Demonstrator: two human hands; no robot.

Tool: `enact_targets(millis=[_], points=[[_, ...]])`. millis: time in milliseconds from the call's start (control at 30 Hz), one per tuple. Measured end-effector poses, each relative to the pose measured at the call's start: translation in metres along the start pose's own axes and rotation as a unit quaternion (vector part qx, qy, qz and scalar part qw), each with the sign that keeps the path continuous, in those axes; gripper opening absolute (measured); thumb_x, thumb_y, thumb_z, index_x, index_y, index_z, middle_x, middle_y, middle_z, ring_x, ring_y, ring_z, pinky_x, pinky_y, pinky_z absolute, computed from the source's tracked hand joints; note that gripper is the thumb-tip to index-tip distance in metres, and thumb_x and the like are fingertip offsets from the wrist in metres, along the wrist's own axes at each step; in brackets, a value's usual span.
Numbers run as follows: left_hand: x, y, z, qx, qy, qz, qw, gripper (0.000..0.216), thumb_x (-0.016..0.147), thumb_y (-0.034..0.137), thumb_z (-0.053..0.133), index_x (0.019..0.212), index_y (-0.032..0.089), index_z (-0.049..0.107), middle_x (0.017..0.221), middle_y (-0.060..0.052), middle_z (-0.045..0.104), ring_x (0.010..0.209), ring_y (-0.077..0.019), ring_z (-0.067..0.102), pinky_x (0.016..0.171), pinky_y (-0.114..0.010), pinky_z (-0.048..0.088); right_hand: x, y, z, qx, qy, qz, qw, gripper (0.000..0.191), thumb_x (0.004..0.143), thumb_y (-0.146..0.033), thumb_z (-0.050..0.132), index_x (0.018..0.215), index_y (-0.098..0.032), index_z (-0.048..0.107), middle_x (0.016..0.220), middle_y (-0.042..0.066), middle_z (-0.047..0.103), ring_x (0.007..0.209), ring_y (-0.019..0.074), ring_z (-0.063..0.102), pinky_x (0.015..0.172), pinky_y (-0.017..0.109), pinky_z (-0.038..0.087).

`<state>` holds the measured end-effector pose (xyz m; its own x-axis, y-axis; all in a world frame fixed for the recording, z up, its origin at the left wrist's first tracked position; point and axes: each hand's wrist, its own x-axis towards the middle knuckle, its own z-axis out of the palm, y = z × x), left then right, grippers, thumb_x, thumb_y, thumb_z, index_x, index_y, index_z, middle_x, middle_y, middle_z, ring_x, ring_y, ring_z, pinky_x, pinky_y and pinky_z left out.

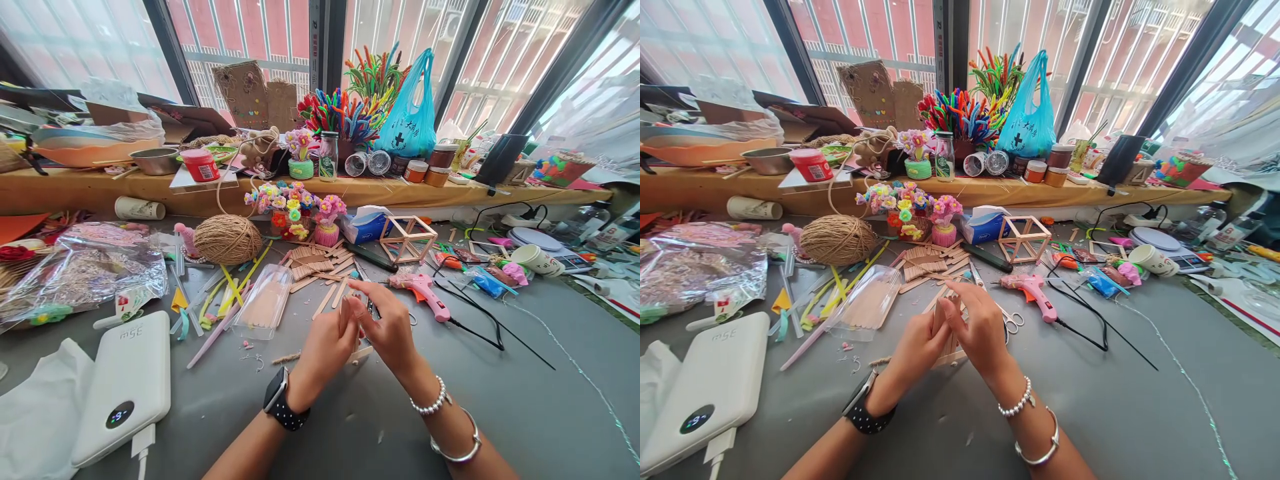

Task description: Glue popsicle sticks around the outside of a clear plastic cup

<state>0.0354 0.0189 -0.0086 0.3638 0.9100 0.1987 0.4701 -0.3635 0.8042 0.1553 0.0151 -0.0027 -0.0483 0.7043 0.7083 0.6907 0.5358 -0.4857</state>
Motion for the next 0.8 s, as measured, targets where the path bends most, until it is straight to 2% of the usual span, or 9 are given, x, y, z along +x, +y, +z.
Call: enact_targets(millis=[133, 233, 333, 500, 667, 800], points=[[-0.0017, 0.0028, 0.0007, 0.063, 0.012, 0.025, 0.998, 0.033, 0.089, 0.03, 0.03, 0.069, 0.017, 0.053, 0.054, 0.0, 0.055, 0.049, -0.0113, 0.046, 0.047, -0.022, 0.027, -0.0013, -0.0016, 0.0023, -0.116, 0.043, -0.009, 0.992, 0.019, 0.087, -0.035, 0.043, 0.08, -0.019, 0.049, 0.075, 0.006, 0.055, 0.073, 0.0191, 0.05, 0.067, 0.032, 0.044], [-0.0023, 0.0036, 0.0025, 0.072, 0.009, 0.026, 0.997, 0.032, 0.09, 0.03, 0.029, 0.079, 0.017, 0.056, 0.057, -0.001, 0.058, 0.05, -0.0125, 0.049, 0.048, -0.022, 0.029, -0.0017, -0.0022, 0.0049, -0.165, 0.009, -0.021, 0.986, 0.025, 0.09, -0.031, 0.036, 0.069, -0.021, 0.045, 0.066, 0.003, 0.051, 0.065, 0.0174, 0.045, 0.061, 0.029, 0.039], [-0.0021, 0.003, 0.0038, 0.074, 0.012, 0.019, 0.997, 0.032, 0.09, 0.03, 0.028, 0.085, 0.017, 0.057, 0.059, -0.003, 0.06, 0.051, -0.0138, 0.051, 0.049, -0.023, 0.03, -0.0017, -0.0026, 0.0064, -0.177, -0.02, -0.032, 0.983, 0.029, 0.092, -0.028, 0.031, 0.068, -0.02, 0.046, 0.065, 0.003, 0.051, 0.064, 0.0168, 0.046, 0.06, 0.028, 0.037], [-0.0022, 0.0008, 0.0051, 0.093, 0.005, 0.009, 0.996, 0.029, 0.089, 0.028, 0.031, 0.084, 0.016, 0.058, 0.063, -0.005, 0.063, 0.053, -0.0152, 0.054, 0.049, -0.024, 0.031, -0.0019, -0.0038, 0.0065, -0.142, -0.035, -0.014, 0.989, 0.031, 0.092, -0.036, 0.033, 0.068, -0.02, 0.046, 0.063, 0.001, 0.052, 0.058, 0.0142, 0.047, 0.054, 0.025, 0.035], [-0.0022, 0.0007, 0.0063, 0.092, 0.014, 0.01, 0.996, 0.036, 0.091, 0.032, 0.026, 0.082, 0.017, 0.057, 0.059, -0.004, 0.061, 0.052, -0.0145, 0.052, 0.049, -0.024, 0.03, -0.002, -0.004, 0.0077, -0.185, -0.037, -0.015, 0.982, 0.033, 0.093, -0.027, 0.027, 0.067, -0.02, 0.046, 0.061, 0.001, 0.052, 0.057, 0.0143, 0.048, 0.052, 0.026, 0.034], [-0.0017, 0.0004, 0.0061, 0.073, 0.015, 0.011, 0.997, 0.033, 0.09, 0.031, 0.027, 0.083, 0.016, 0.056, 0.06, -0.004, 0.061, 0.051, -0.0139, 0.051, 0.049, -0.024, 0.03, -0.0019, -0.0036, 0.0089, -0.193, -0.048, -0.036, 0.979, 0.031, 0.092, -0.024, 0.029, 0.066, -0.02, 0.046, 0.06, 0.001, 0.052, 0.055, 0.0141, 0.048, 0.052, 0.025, 0.034]])
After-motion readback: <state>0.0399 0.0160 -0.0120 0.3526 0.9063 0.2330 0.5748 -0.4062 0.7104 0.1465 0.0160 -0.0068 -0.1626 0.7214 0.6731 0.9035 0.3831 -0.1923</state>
